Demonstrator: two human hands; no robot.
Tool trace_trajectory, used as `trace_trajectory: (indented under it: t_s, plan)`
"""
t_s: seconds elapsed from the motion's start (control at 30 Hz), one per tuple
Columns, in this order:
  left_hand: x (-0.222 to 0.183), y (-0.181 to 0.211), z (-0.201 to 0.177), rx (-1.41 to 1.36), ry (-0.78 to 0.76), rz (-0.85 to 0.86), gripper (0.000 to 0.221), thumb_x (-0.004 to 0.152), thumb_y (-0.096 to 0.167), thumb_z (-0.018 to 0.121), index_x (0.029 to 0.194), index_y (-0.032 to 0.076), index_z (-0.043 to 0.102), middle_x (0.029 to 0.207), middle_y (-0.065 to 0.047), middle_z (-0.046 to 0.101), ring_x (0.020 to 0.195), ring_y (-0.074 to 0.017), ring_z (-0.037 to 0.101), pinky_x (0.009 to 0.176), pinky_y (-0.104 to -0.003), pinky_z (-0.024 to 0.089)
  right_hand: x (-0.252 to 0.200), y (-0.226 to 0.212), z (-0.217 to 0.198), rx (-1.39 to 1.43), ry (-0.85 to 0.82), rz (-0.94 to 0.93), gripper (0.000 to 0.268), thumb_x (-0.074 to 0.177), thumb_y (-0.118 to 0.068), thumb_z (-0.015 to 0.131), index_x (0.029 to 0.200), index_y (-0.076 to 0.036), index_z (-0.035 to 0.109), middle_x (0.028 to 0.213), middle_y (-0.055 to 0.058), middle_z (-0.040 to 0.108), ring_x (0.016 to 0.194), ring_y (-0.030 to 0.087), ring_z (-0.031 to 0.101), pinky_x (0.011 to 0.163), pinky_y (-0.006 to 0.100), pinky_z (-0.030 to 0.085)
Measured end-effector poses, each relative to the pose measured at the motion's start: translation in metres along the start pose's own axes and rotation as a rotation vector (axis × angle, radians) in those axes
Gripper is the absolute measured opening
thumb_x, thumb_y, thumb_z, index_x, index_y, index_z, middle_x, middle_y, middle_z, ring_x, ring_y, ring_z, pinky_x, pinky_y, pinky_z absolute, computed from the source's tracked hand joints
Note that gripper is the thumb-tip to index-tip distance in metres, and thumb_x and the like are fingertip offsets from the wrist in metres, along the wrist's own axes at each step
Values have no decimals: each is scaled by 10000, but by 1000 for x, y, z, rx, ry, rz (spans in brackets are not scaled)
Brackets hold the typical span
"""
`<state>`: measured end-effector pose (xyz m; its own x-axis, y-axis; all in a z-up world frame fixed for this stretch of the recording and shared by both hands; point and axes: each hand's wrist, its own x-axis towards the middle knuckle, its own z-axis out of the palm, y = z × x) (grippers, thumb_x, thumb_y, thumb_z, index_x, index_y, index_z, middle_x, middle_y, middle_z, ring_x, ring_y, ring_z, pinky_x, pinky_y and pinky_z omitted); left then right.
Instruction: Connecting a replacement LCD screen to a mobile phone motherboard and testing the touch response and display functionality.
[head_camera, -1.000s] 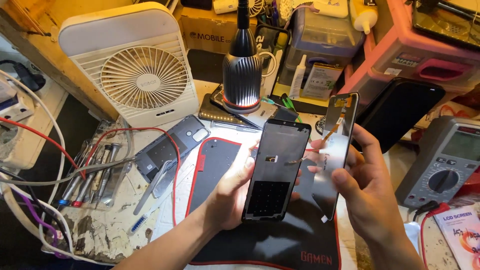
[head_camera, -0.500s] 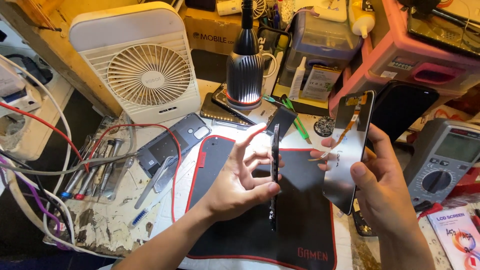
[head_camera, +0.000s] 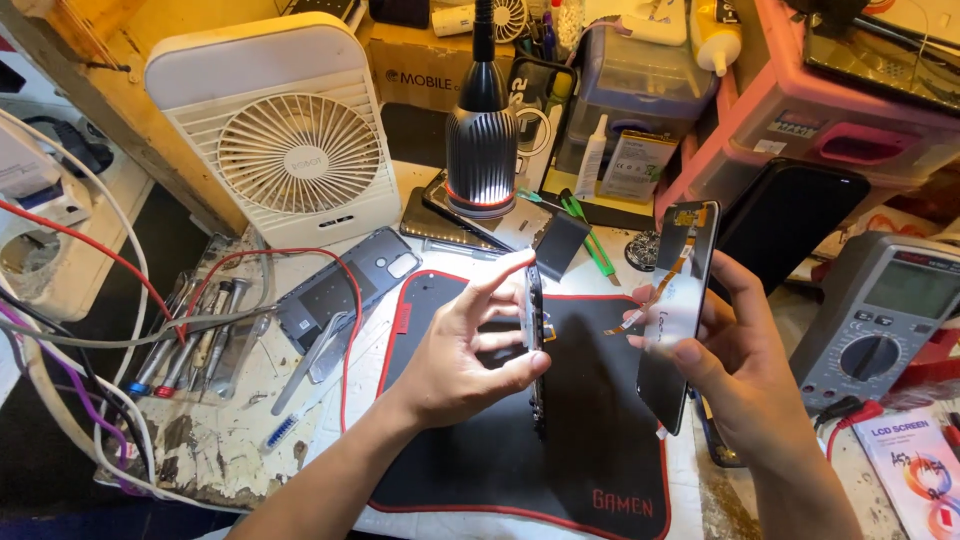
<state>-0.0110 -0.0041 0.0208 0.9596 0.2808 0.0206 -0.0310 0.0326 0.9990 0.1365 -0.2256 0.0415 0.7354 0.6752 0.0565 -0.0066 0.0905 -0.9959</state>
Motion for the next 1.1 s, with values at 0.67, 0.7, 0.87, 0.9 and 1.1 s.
trace_trajectory:
  t_s: [0.67,0.7,0.87,0.9,1.1]
  plan:
    - [3,-29,-5,-150,-115,44,885,840,132,794,1545,159,260,1312,-177,629,1165,-278,711,1082,-390,542,-2,-6,23,-280,-57,-20,852,776,-314,778,1508,-143,377,1264,146,679,1115,210,708,955,325,602]
    - [2,-26,-5,-151,-117,41,885,840,132,794,1545,159,260,1312,-177,629,1165,-278,711,1082,-390,542,-2,-6,24,-279,-56,-17,852,776,-314,778,1508,-143,377,1264,146,679,1115,210,708,955,325,602]
    - [3,-27,-5,-125,-123,48,878,849,166,786,1553,175,263,1337,-187,616,1181,-261,687,1100,-372,508,3,-8,28,-285,-80,-21,839,790,-309,772,1511,-133,379,1269,125,675,1124,197,693,954,314,588]
    - [3,-25,-5,-124,-122,47,878,849,166,786,1553,175,263,1337,-187,616,1181,-261,687,1100,-372,508,3,-7,29,-283,-81,-20,839,790,-309,772,1511,-133,379,1269,125,675,1124,197,693,954,314,588]
    - [2,-17,-4,-163,-190,111,822,899,144,751,1548,178,248,1440,-232,585,1172,-293,697,1083,-389,520,7,-1,30,-292,-108,-26,881,764,-342,796,1515,-142,382,1296,125,648,1146,191,679,972,321,587]
